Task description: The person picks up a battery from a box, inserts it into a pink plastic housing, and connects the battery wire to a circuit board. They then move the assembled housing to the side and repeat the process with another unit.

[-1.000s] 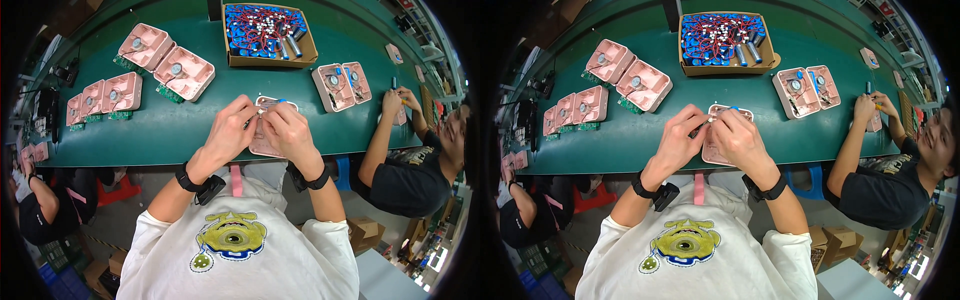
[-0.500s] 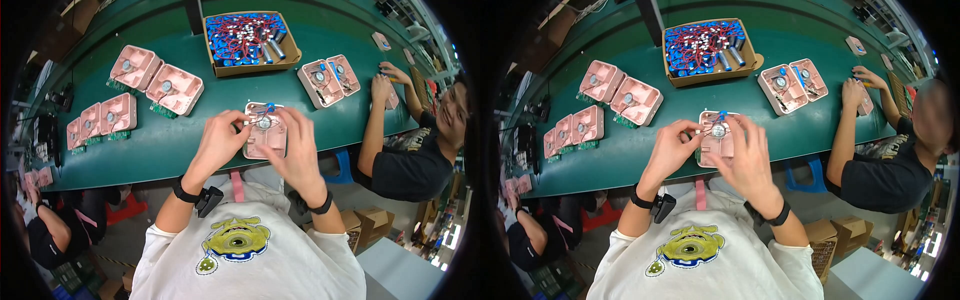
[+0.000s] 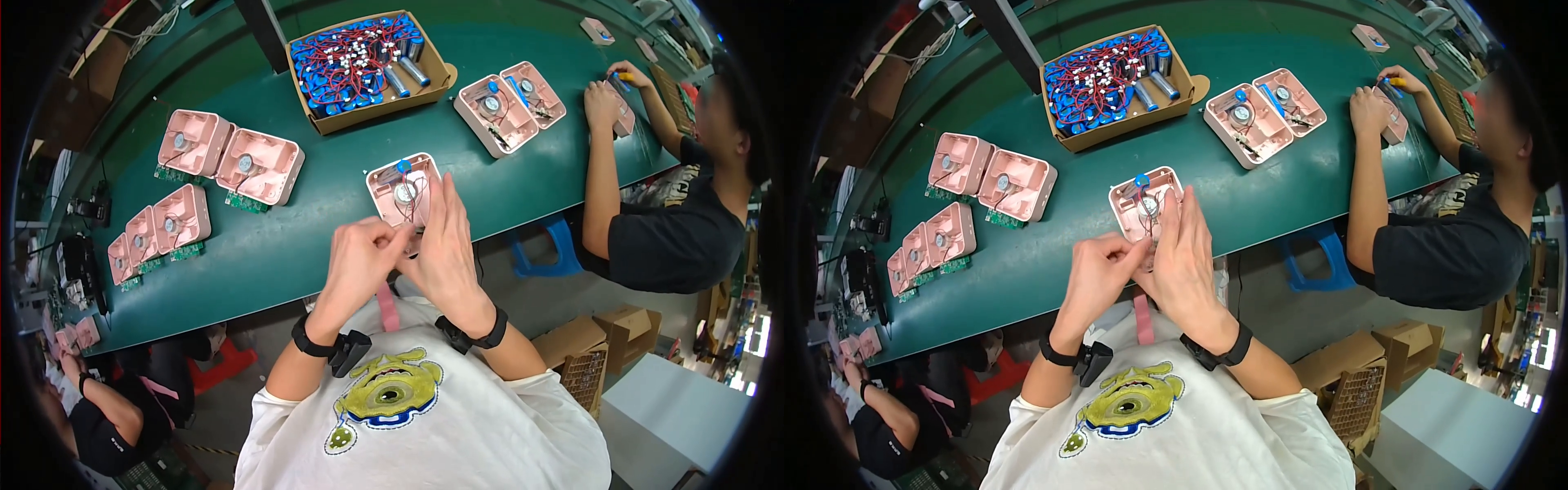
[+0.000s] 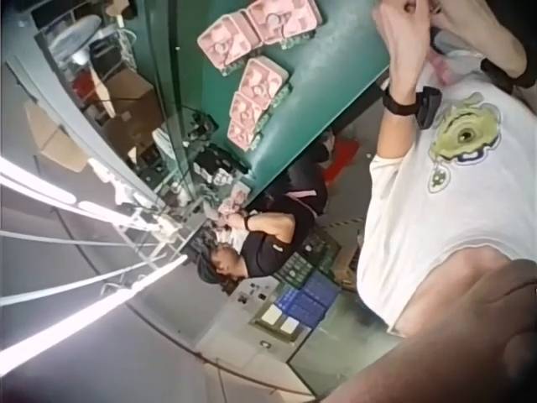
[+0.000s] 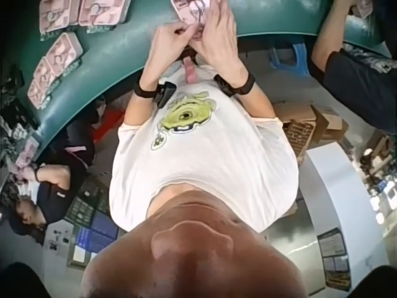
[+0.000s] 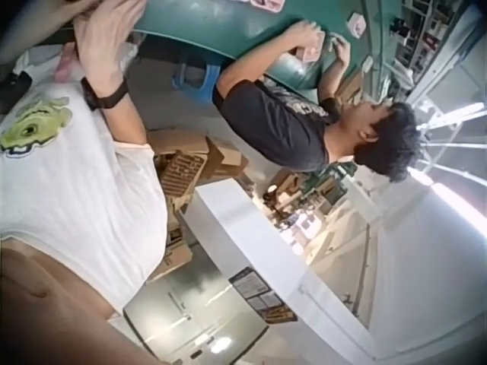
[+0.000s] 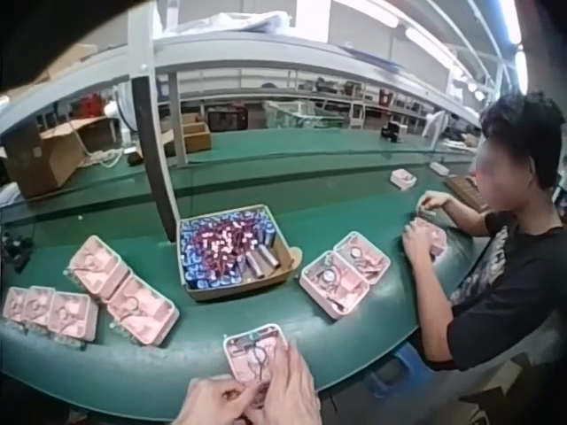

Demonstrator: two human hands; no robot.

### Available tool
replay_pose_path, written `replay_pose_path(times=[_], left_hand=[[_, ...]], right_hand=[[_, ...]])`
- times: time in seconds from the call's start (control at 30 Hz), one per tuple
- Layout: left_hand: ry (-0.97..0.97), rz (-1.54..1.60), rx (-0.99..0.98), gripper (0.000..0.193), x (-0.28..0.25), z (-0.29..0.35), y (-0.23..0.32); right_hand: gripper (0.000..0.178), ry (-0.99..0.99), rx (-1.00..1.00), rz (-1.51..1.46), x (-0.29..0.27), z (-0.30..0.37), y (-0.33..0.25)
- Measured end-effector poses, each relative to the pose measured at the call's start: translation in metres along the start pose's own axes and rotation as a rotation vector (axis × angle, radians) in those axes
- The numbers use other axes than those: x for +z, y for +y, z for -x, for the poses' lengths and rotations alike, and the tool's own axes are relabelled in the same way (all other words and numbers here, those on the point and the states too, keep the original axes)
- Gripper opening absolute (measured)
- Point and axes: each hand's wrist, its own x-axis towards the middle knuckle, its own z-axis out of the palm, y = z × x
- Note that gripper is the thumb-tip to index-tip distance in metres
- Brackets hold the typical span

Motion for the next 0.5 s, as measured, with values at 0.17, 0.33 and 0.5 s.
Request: replay_pose_path(times=[0.17, 0.33, 0.5], left_hand=[[-0.048, -0.026, 0.194, 0.018, -0.001, 0.010, 0.003], [0.131, -0.028, 0.163, 0.024, -0.023, 0.005, -0.010], [0.268, -0.015, 0.094, 0.027, -0.032, 0.011, -0.046]], right_hand=[[0.108, -0.021, 0.018, 0.024, -0.003, 0.001, 0.001], [0.103, -0.043, 0.115, 0.284, -0.012, -0.005, 0.001], [0.091, -0.015, 0.076, 0.374, -0.028, -0.025, 0.025]])
